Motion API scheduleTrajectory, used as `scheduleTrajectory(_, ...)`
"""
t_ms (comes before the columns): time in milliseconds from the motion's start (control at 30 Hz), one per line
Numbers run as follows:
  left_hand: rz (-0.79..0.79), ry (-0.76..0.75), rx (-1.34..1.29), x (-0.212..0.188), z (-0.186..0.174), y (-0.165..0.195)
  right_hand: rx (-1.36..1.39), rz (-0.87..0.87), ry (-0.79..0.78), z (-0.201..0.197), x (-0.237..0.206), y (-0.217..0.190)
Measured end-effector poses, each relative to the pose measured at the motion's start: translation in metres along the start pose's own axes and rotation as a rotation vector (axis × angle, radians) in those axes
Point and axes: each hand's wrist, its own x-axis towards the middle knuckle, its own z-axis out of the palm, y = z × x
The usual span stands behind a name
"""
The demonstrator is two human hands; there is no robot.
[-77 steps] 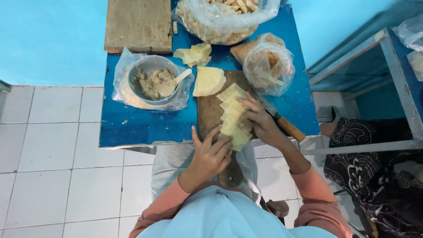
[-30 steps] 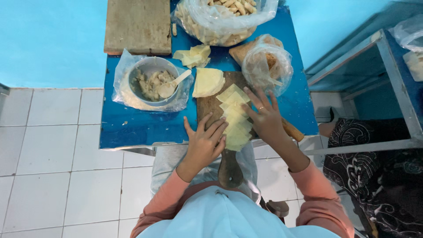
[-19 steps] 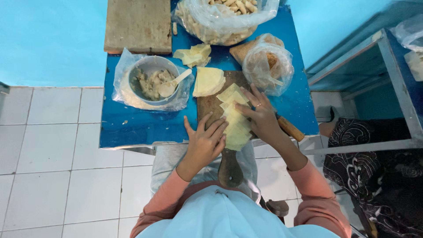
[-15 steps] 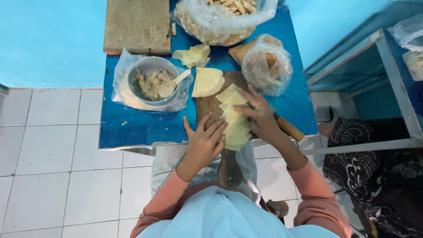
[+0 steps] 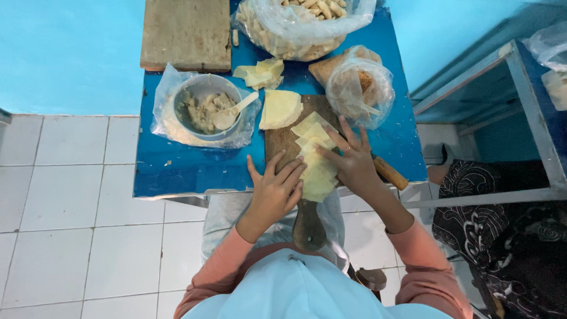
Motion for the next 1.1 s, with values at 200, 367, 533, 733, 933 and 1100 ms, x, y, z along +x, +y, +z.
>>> scheduleTrajectory(200,-0.003,-0.005,0.004,0.000,0.000,0.000,-0.023,0.068,0.026,-0.006,0.001,0.002)
scheduleTrajectory(367,-0.004,-0.016,-0.001,0.000,-0.002,0.000,0.253,0.062,-0.046,0.001,0.009,0.006)
scheduleTrajectory(533,-0.002,-0.009,0.005,0.001,-0.002,0.000,0.694,0.216,-0.075,0.005,0.007,0.017)
scheduleTrajectory(733,-0.002,-0.003,-0.004,0.001,-0.002,0.000,0.552,0.175,-0.018,0.015,0.012,0.023)
scheduleTrajectory(933,0.005,0.007,-0.005,0.000,-0.001,0.000,0.757,0.272,0.006,0.010,0.016,0.028)
scheduleTrajectory(1100,-0.001,-0.003,-0.003,0.000,0.001,0.001,0.752,0.290,-0.015,0.009,0.021,0.034)
